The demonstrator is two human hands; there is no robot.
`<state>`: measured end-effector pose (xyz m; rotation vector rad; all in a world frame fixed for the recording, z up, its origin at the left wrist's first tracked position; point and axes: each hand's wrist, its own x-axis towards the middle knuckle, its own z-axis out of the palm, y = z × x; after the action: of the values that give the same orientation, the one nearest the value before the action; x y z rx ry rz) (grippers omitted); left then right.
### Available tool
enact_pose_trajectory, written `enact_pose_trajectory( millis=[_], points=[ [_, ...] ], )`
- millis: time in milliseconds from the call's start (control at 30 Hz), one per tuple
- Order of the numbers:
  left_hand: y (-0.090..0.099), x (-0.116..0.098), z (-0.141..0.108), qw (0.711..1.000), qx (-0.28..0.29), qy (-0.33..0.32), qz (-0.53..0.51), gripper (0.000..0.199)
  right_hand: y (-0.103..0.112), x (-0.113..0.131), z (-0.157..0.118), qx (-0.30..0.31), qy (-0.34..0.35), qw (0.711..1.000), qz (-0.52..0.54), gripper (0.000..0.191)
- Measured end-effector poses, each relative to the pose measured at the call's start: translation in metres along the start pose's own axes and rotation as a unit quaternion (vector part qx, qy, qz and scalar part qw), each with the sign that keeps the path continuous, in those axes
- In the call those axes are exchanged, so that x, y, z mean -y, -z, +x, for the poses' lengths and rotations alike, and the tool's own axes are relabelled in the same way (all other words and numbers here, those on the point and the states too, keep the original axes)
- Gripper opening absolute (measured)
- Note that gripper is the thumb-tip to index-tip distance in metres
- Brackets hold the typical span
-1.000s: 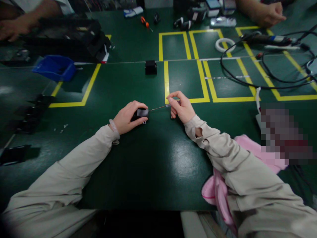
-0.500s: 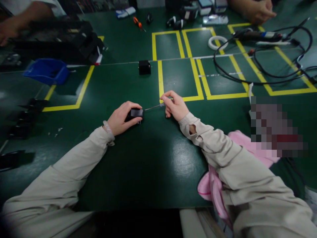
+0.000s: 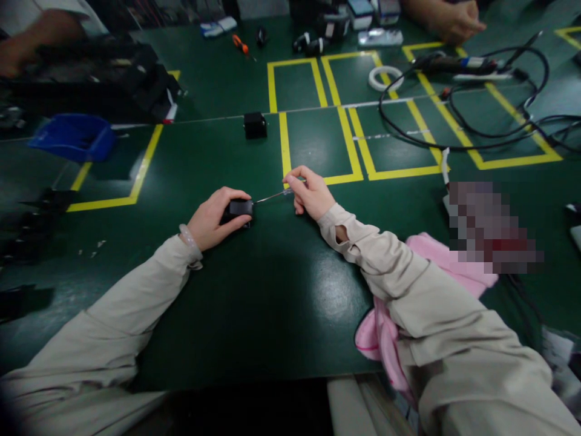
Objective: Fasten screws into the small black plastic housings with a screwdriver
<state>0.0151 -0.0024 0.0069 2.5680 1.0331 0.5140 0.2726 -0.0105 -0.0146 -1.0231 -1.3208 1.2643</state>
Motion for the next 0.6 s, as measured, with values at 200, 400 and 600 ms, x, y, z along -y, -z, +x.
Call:
enact_pose_trajectory(
  millis=[200, 400, 600],
  points=[
    [0.001, 0.0, -0.0005, 1.0, 0.004, 0.0, -0.001, 0.04, 0.0001, -0.0004, 0.0003, 0.003, -0.001, 1.0, 0.013, 0.031],
    [0.0012, 0.0001, -0.0025, 1.0, 0.006, 0.005, 0.004, 0.042, 0.001, -0.0009, 0.0001, 0.002, -0.007, 1.0, 0.001, 0.031],
    [0.0003, 0.0012, -0.003, 1.0, 0.007, 0.005, 0.021, 0.043, 0.0, 0.0, -0.0014, 0.007, -0.012, 1.0, 0.016, 0.035]
  ],
)
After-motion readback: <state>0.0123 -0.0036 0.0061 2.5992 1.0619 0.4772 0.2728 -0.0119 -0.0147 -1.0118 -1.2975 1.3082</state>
